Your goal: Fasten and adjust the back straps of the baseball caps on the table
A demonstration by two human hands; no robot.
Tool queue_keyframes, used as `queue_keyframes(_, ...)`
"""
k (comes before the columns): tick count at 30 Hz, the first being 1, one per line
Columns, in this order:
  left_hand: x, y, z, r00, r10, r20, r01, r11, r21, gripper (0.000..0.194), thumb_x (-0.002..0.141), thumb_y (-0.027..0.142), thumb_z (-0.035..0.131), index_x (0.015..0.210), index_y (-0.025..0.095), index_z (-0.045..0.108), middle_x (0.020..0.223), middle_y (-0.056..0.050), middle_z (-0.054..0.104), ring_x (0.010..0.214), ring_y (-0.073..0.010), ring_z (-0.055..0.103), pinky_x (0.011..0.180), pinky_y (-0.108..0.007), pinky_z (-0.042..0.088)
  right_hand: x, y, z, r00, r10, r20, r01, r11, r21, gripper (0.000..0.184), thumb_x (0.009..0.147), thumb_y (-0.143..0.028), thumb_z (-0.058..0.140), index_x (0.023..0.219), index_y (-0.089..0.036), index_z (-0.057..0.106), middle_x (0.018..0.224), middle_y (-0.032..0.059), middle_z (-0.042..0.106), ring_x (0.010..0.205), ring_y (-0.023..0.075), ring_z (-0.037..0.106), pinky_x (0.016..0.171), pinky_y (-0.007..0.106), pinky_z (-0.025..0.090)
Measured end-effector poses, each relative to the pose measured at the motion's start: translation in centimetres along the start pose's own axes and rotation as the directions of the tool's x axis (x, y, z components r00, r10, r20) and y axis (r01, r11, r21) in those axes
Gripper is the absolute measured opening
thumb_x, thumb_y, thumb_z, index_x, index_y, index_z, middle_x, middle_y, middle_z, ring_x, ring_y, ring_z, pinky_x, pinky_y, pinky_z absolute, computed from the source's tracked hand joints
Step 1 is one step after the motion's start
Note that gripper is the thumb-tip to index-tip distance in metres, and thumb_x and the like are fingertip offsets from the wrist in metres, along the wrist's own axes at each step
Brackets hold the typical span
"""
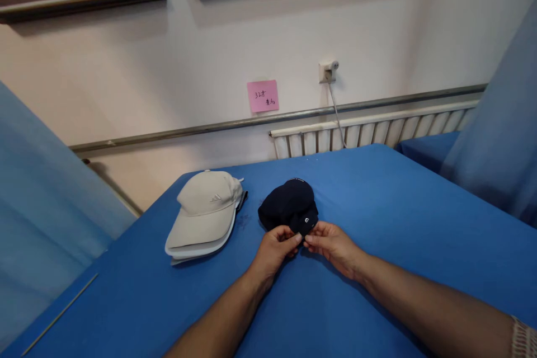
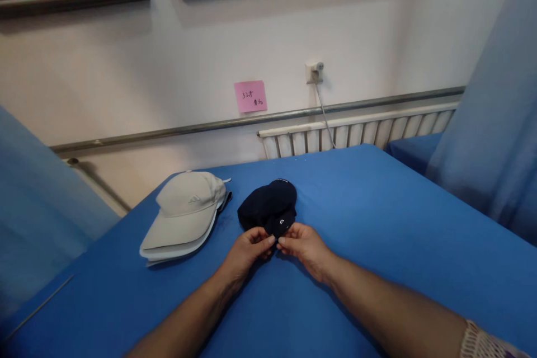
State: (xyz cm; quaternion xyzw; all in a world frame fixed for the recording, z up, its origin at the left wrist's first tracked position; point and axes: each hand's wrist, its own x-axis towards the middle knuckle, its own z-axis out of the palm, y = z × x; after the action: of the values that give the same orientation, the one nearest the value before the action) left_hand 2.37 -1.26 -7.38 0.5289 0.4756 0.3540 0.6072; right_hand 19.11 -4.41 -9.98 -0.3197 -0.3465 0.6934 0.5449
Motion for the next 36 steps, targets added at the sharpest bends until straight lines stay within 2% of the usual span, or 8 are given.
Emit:
queue_keyframes(6, -0.12, 0.09, 0.01, 1.000, -0.010, 0.012, 0.010, 1.000, 0.011, 0.035, 0.062, 0.042, 0.081, 0.066, 0.015, 0.059, 0.058, 0.000, 0.061, 0.050, -0.0086, 0.052, 0.052, -0.021, 0.040, 0.47, 0.59, 0.33, 0.996, -0.076, -0.049, 0.067, 0.983, -0.169, 0.030, 0.061, -0.032, 0.085, 0.080, -0.016, 0.067, 0.070, 0.0007, 0.065, 0.065, 0.0129, 0.059, 0.065, 0.028, 0.043)
queue_keyframes(12, -0.27, 0.21, 0.03, 0.998, -0.033, 0.061, 0.032, 0.999, 0.012, 0.034, 0.066, 0.043, 0.079, 0.073, 0.014, 0.062, 0.065, -0.003, 0.066, 0.056, -0.0098, 0.056, 0.055, -0.021, 0.043, 0.94, 0.93, 0.10, 0.993, -0.091, -0.069, 0.076, 0.979, -0.190, 0.033, 0.060, -0.035, 0.085, 0.078, -0.015, 0.066, 0.070, 0.0014, 0.066, 0.062, 0.0126, 0.059, 0.061, 0.028, 0.043)
queue_keyframes(24, 0.35, -0.72, -0.57, 0.994, -0.037, 0.100, 0.040, 0.999, -0.031, 0.036, 0.073, 0.047, 0.072, 0.080, 0.012, 0.065, 0.063, -0.002, 0.063, 0.054, -0.0087, 0.054, 0.055, -0.020, 0.042, 0.65, 0.83, -0.13, 0.996, -0.068, -0.053, 0.056, 0.976, -0.211, 0.036, 0.064, -0.042, 0.083, 0.079, -0.015, 0.067, 0.069, 0.0013, 0.066, 0.060, 0.0117, 0.058, 0.062, 0.028, 0.044)
queue_keyframes(36, 0.17, -0.55, -0.56, 0.995, -0.033, 0.093, 0.032, 0.999, 0.014, 0.033, 0.073, 0.044, 0.073, 0.078, 0.013, 0.062, 0.060, 0.000, 0.061, 0.052, -0.0084, 0.052, 0.054, -0.021, 0.042, 0.67, 0.66, -0.12, 0.996, -0.066, -0.059, 0.051, 0.974, -0.221, 0.034, 0.064, -0.041, 0.082, 0.079, -0.015, 0.067, 0.069, 0.0014, 0.065, 0.060, 0.0117, 0.057, 0.062, 0.028, 0.043)
